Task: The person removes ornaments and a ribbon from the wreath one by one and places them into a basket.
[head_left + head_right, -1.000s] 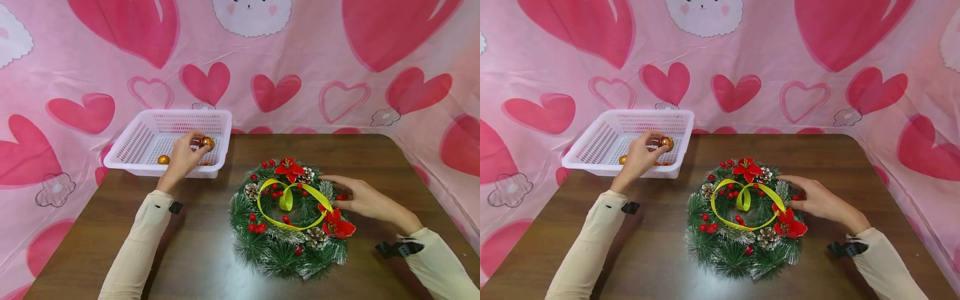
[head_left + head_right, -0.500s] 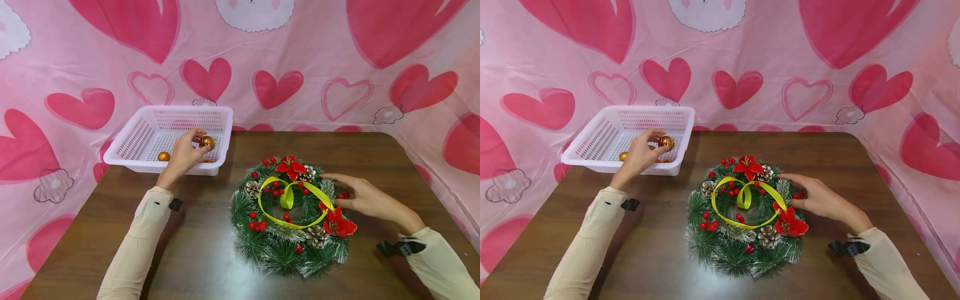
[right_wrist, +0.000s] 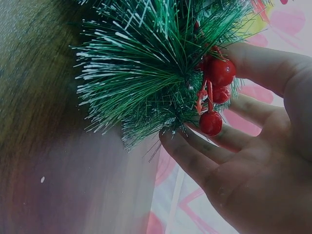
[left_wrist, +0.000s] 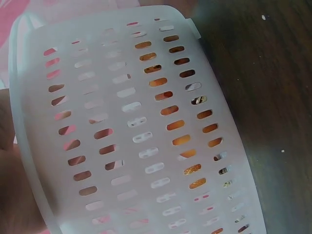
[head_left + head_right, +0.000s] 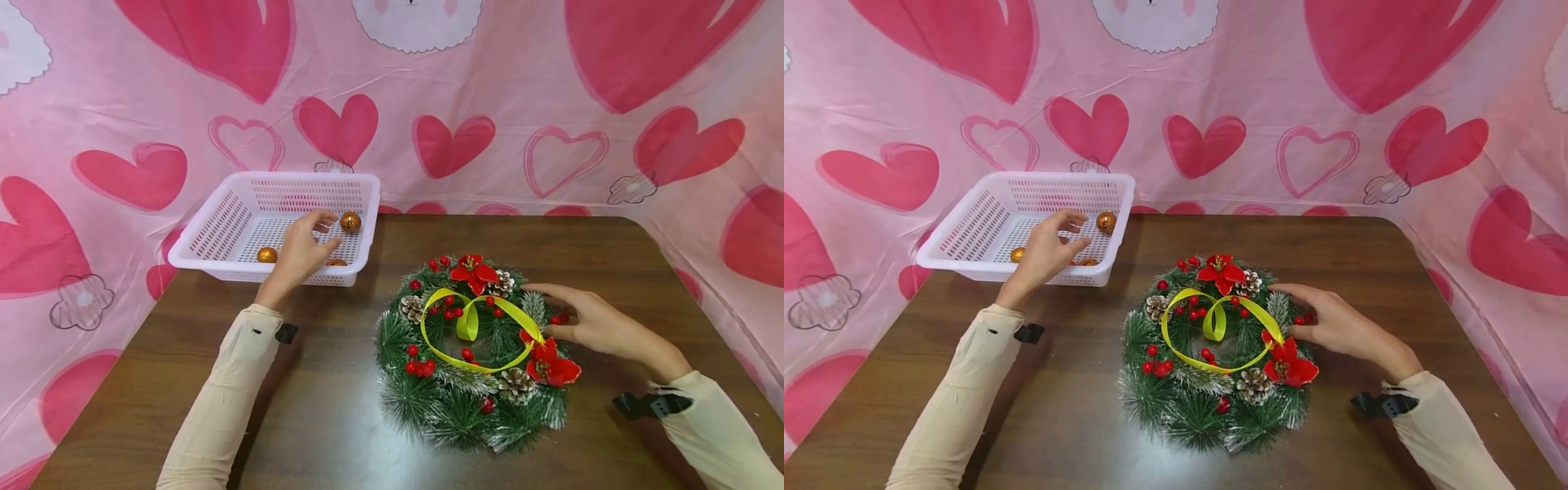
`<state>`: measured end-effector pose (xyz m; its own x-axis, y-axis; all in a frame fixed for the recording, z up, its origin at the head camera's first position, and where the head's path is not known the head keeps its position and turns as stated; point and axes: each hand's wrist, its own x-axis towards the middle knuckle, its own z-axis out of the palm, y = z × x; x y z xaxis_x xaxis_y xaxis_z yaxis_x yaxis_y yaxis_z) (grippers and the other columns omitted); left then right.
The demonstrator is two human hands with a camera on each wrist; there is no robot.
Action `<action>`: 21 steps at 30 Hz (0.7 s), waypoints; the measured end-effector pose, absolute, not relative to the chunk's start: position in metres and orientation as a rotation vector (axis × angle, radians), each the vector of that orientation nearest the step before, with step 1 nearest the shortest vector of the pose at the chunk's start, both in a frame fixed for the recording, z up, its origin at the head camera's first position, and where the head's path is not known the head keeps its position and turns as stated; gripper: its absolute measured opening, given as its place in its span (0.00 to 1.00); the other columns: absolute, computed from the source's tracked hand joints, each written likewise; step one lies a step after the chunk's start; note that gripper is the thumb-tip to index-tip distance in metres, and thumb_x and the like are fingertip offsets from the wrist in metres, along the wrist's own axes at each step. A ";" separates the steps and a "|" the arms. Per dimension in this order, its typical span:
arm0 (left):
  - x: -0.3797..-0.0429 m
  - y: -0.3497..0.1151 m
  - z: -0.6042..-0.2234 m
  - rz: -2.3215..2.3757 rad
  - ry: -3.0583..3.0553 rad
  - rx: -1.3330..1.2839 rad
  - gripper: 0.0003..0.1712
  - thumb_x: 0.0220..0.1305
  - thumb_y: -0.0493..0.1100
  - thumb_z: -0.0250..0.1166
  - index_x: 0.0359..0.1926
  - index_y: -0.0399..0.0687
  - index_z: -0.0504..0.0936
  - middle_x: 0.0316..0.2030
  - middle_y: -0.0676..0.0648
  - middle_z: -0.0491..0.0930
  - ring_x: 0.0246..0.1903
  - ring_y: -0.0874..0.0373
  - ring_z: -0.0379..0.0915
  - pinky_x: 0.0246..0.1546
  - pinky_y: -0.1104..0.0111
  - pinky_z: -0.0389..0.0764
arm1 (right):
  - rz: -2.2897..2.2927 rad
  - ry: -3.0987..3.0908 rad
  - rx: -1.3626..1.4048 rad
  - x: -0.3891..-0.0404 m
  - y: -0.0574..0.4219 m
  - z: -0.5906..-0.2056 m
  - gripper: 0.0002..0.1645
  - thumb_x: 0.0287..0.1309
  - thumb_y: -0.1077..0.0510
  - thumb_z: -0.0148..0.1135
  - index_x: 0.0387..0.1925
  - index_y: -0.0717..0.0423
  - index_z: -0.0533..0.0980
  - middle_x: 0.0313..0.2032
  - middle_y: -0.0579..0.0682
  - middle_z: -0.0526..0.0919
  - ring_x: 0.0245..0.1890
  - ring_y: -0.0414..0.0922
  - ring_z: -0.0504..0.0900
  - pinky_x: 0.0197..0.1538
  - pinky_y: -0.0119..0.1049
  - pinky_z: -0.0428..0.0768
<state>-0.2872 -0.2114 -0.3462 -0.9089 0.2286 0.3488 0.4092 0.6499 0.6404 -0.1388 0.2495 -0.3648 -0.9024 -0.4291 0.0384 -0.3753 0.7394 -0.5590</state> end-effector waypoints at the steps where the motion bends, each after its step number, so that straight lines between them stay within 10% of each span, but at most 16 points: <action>1: -0.287 -0.211 -0.346 -1.109 -2.623 -0.521 0.20 0.59 0.36 0.70 0.53 0.37 0.79 0.49 0.36 0.81 0.50 0.42 0.77 0.50 0.51 0.75 | -0.881 2.843 -0.660 -0.139 0.249 -0.365 0.42 0.53 0.59 0.74 0.69 0.51 0.68 0.64 0.60 0.73 0.57 0.61 0.79 0.48 0.51 0.80; 7: -0.285 -0.209 -0.343 -1.130 -2.570 -0.570 0.18 0.58 0.34 0.70 0.51 0.38 0.80 0.46 0.40 0.83 0.48 0.43 0.78 0.47 0.52 0.76 | -0.893 2.839 -0.662 -0.138 0.249 -0.364 0.42 0.53 0.60 0.75 0.69 0.51 0.68 0.65 0.60 0.73 0.56 0.62 0.79 0.42 0.40 0.81; 14: -0.271 -0.198 -0.330 -1.122 -2.573 -0.673 0.20 0.59 0.34 0.70 0.53 0.38 0.80 0.47 0.40 0.81 0.46 0.46 0.77 0.49 0.54 0.76 | -0.860 2.878 -0.673 -0.136 0.247 -0.360 0.43 0.52 0.60 0.76 0.69 0.52 0.68 0.64 0.60 0.74 0.54 0.61 0.81 0.49 0.57 0.81; 21: -0.253 -0.180 -0.321 -1.093 -2.553 -0.885 0.17 0.60 0.34 0.69 0.51 0.37 0.81 0.47 0.38 0.82 0.44 0.47 0.78 0.46 0.54 0.78 | -0.842 2.881 -0.665 -0.131 0.246 -0.349 0.43 0.54 0.55 0.75 0.70 0.49 0.67 0.62 0.57 0.76 0.51 0.55 0.83 0.47 0.53 0.83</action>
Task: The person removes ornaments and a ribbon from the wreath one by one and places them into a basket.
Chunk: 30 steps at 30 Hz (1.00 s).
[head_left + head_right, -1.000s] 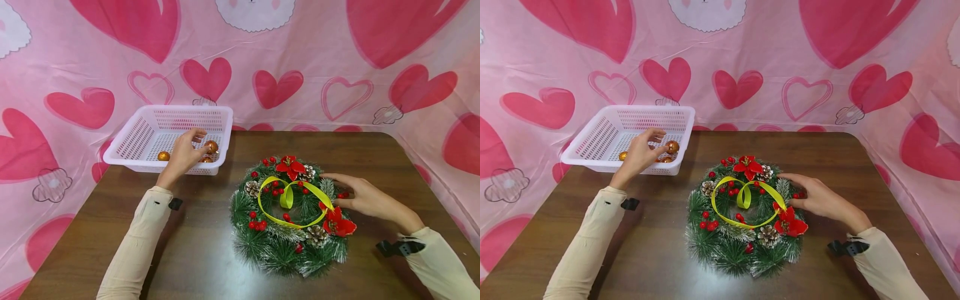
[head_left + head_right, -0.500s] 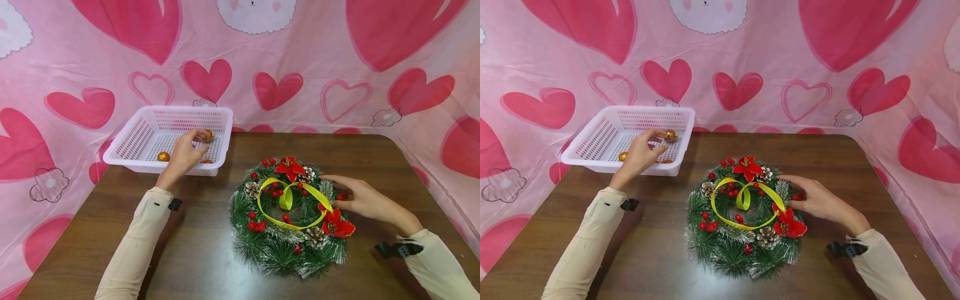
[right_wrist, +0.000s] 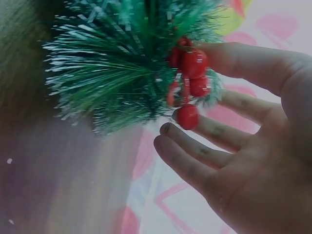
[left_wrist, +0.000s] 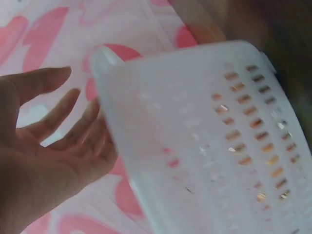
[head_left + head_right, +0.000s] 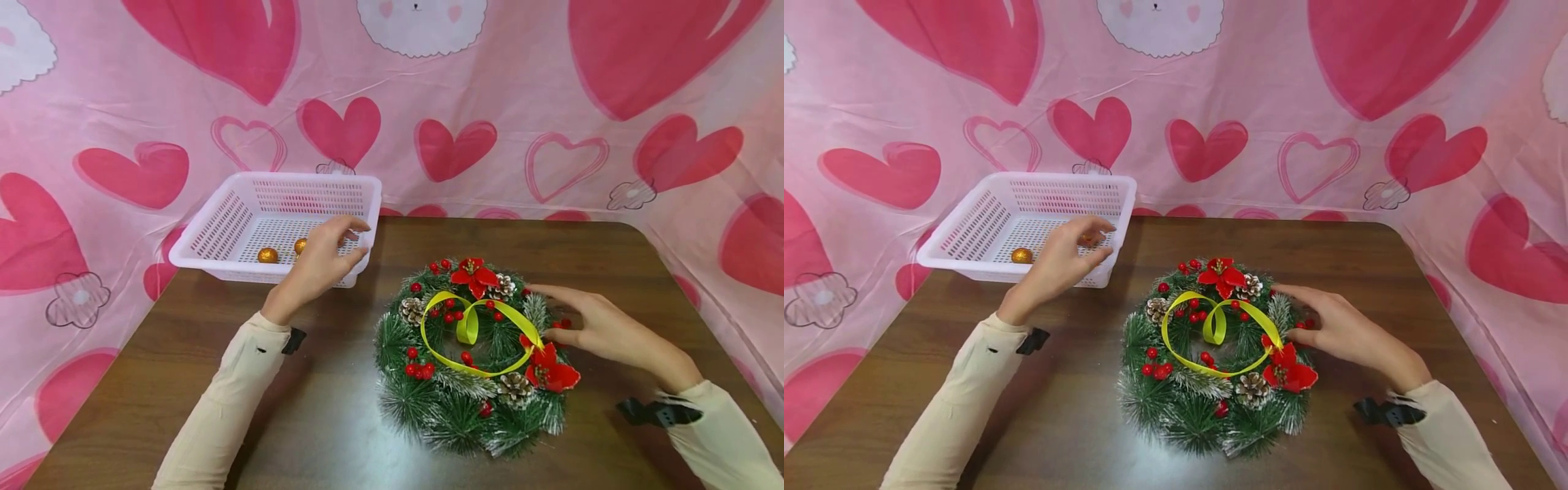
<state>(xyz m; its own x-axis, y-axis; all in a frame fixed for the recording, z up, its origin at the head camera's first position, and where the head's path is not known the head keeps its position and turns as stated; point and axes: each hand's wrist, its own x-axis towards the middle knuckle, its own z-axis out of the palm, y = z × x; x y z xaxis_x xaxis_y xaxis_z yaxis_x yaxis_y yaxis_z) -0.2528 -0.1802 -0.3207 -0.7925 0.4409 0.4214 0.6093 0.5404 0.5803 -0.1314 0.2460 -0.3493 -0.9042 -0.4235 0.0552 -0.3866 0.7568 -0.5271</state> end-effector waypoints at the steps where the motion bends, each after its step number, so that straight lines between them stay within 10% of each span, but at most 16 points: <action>1: -0.250 -0.177 -0.320 -1.089 -2.548 -0.926 0.16 0.61 0.34 0.69 0.50 0.37 0.81 0.46 0.39 0.82 0.44 0.47 0.79 0.45 0.55 0.79 | -0.821 2.895 -0.675 -0.130 0.246 -0.347 0.43 0.54 0.54 0.75 0.70 0.49 0.67 0.62 0.55 0.77 0.51 0.53 0.83 0.47 0.52 0.83; 15: -0.195 -0.132 -0.318 -0.969 -2.651 -1.495 0.19 0.64 0.37 0.68 0.55 0.40 0.79 0.51 0.45 0.80 0.44 0.54 0.80 0.46 0.63 0.82 | -0.669 3.125 -0.864 -0.107 0.208 -0.327 0.37 0.52 0.57 0.76 0.64 0.51 0.73 0.68 0.54 0.68 0.65 0.54 0.68 0.54 0.61 0.76; 25: -0.176 -0.122 -0.323 -0.687 -2.770 -1.592 0.20 0.65 0.42 0.68 0.57 0.46 0.79 0.54 0.49 0.77 0.45 0.58 0.75 0.46 0.66 0.79 | -0.674 2.927 -0.782 -0.097 0.195 -0.330 0.45 0.50 0.31 0.70 0.67 0.43 0.72 0.68 0.50 0.67 0.66 0.55 0.66 0.57 0.63 0.75; 30: -0.173 -0.120 -0.324 -0.622 -2.755 -1.578 0.21 0.63 0.41 0.69 0.57 0.47 0.79 0.54 0.49 0.77 0.46 0.59 0.74 0.47 0.65 0.79 | -0.616 2.939 -0.860 -0.095 0.193 -0.331 0.41 0.48 0.37 0.76 0.63 0.42 0.75 0.66 0.49 0.70 0.65 0.53 0.68 0.57 0.62 0.75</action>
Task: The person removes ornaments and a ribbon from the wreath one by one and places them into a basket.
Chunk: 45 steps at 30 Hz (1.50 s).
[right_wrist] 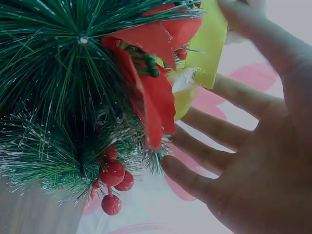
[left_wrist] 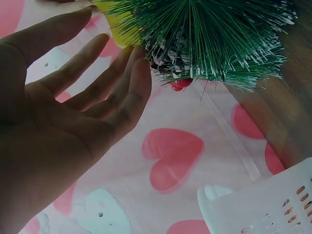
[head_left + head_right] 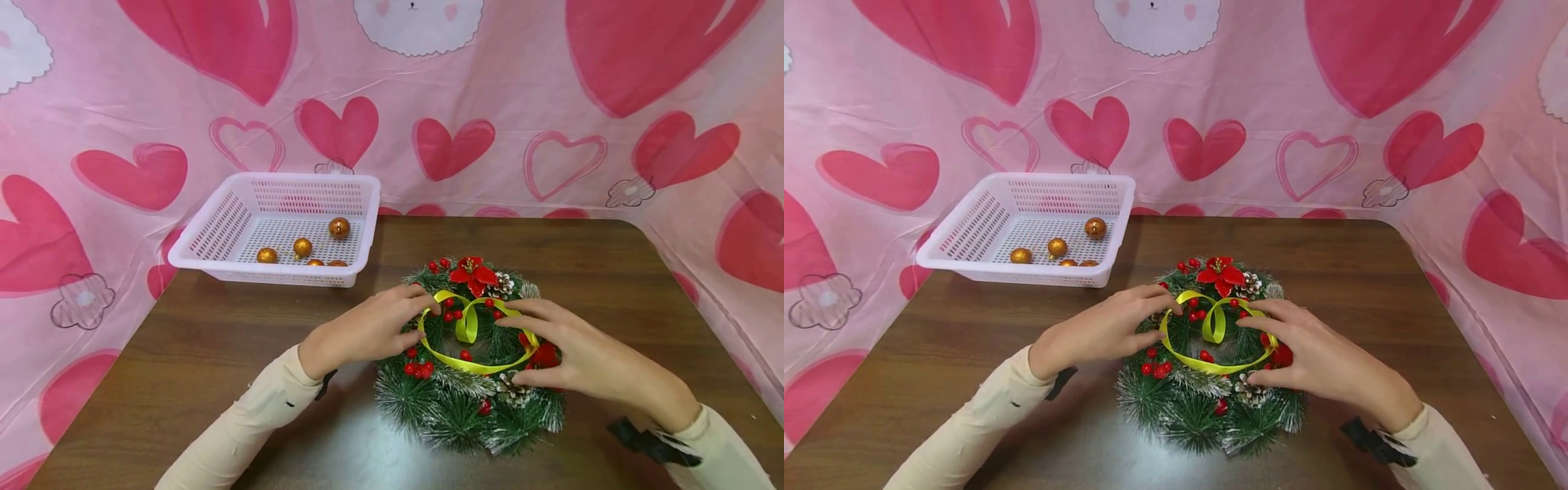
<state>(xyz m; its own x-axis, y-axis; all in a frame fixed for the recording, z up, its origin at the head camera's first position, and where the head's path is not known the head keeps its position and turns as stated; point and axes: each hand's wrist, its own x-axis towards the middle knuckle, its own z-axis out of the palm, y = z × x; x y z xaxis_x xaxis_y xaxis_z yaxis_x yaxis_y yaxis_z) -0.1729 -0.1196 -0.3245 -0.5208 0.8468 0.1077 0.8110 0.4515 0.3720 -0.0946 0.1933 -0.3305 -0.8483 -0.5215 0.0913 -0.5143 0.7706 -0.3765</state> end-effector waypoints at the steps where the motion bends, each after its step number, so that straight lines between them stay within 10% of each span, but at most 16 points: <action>1: -0.173 -0.119 -0.325 0.580 2.600 1.495 0.21 0.62 0.40 0.69 0.57 0.47 0.80 0.54 0.49 0.77 0.46 0.59 0.74 0.47 0.65 0.79 | -0.590 2.952 -0.900 -0.095 0.193 -0.331 0.39 0.48 0.40 0.77 0.61 0.43 0.76 0.64 0.50 0.72 0.64 0.53 0.69 0.57 0.61 0.75; 15: -0.169 -0.115 -0.327 0.668 2.502 1.518 0.21 0.63 0.35 0.66 0.57 0.46 0.79 0.54 0.51 0.79 0.33 0.62 0.73 0.37 0.72 0.75 | -0.515 3.097 -1.247 -0.103 0.192 -0.338 0.16 0.40 0.68 0.79 0.32 0.49 0.84 0.37 0.39 0.83 0.50 0.48 0.80 0.49 0.49 0.82; 31: -0.166 -0.114 -0.322 0.750 2.496 1.594 0.17 0.64 0.37 0.67 0.54 0.45 0.79 0.53 0.50 0.77 0.48 0.58 0.74 0.47 0.71 0.76 | -0.587 3.300 -1.175 -0.099 0.192 -0.332 0.11 0.49 0.62 0.74 0.37 0.53 0.87 0.37 0.48 0.86 0.39 0.48 0.82 0.40 0.51 0.83; 39: -0.169 -0.120 -0.317 0.826 2.546 1.633 0.17 0.62 0.34 0.68 0.53 0.43 0.80 0.53 0.49 0.76 0.45 0.60 0.74 0.44 0.73 0.77 | -0.773 3.274 -1.066 -0.096 0.190 -0.326 0.20 0.40 0.71 0.76 0.39 0.55 0.86 0.32 0.45 0.88 0.20 0.29 0.72 0.23 0.20 0.71; 45: -0.173 -0.124 -0.312 0.828 2.626 1.631 0.15 0.61 0.34 0.69 0.49 0.42 0.81 0.48 0.49 0.77 0.43 0.58 0.74 0.42 0.73 0.78 | -0.873 3.236 -1.005 -0.096 0.195 -0.322 0.20 0.43 0.73 0.74 0.39 0.52 0.85 0.27 0.35 0.80 0.19 0.28 0.65 0.21 0.18 0.65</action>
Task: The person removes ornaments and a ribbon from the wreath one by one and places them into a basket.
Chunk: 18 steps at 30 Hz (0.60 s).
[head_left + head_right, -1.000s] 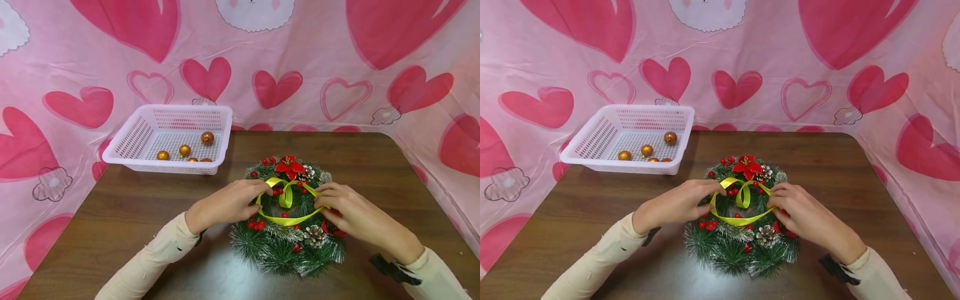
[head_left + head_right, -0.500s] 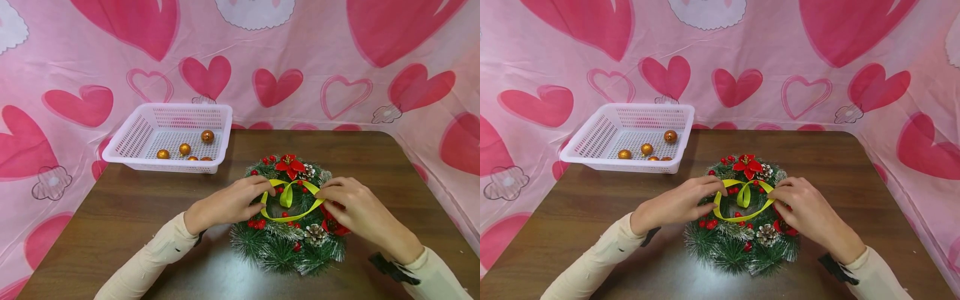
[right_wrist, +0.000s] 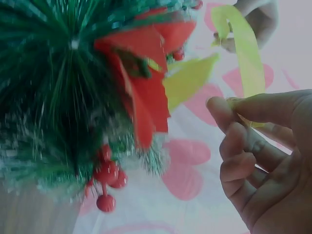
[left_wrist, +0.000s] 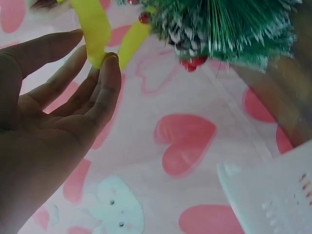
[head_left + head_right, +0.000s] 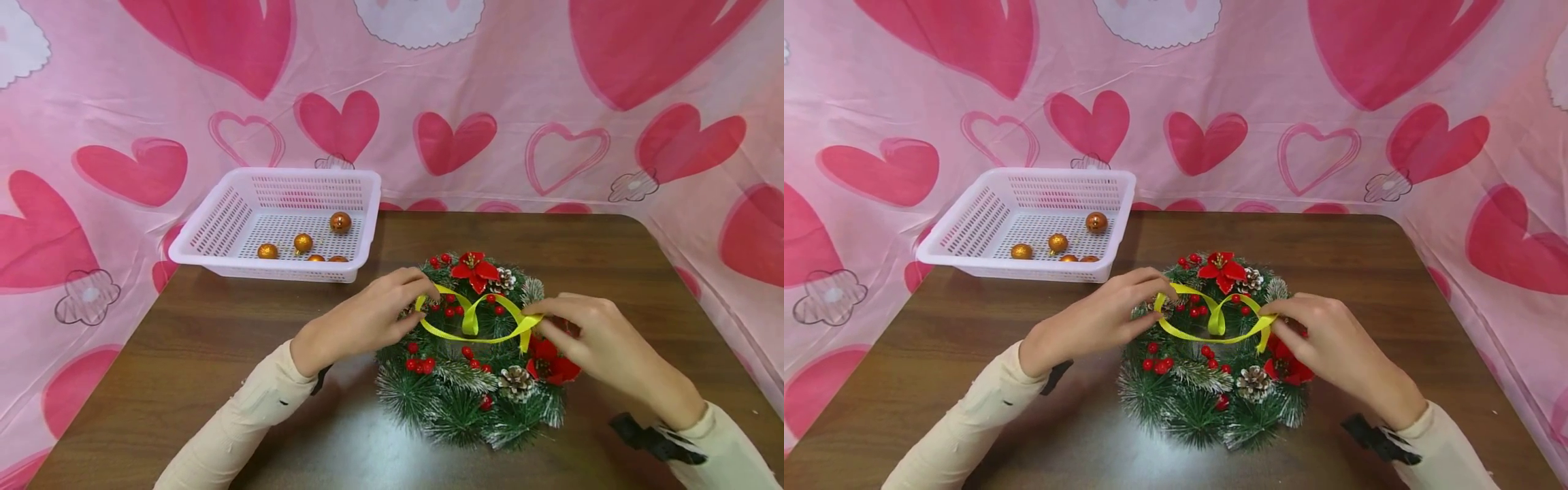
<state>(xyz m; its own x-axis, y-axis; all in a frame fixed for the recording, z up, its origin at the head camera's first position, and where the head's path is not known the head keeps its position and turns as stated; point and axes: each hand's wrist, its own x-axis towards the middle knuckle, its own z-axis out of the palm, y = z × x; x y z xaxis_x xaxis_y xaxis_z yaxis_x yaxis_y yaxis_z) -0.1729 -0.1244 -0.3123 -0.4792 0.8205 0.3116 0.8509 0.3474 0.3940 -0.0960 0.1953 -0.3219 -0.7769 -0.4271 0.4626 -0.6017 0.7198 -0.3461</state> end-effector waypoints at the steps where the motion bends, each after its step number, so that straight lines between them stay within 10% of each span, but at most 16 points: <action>1: -0.174 -0.126 -0.311 -0.793 -2.529 -1.555 0.15 0.61 0.34 0.70 0.48 0.43 0.81 0.47 0.49 0.76 0.43 0.58 0.75 0.42 0.72 0.78 | 0.686 -2.574 0.795 -0.096 0.197 -0.321 0.20 0.43 0.73 0.74 0.39 0.51 0.85 0.26 0.34 0.78 0.18 0.28 0.64 0.21 0.18 0.65; 18: -0.187 -0.151 -0.290 -0.747 -2.503 -1.350 0.04 0.61 0.36 0.70 0.36 0.44 0.83 0.35 0.51 0.77 0.35 0.57 0.73 0.37 0.69 0.76 | 0.365 -2.576 0.584 -0.104 0.225 -0.312 0.14 0.43 0.67 0.72 0.34 0.51 0.84 0.26 0.38 0.79 0.24 0.35 0.70 0.27 0.25 0.69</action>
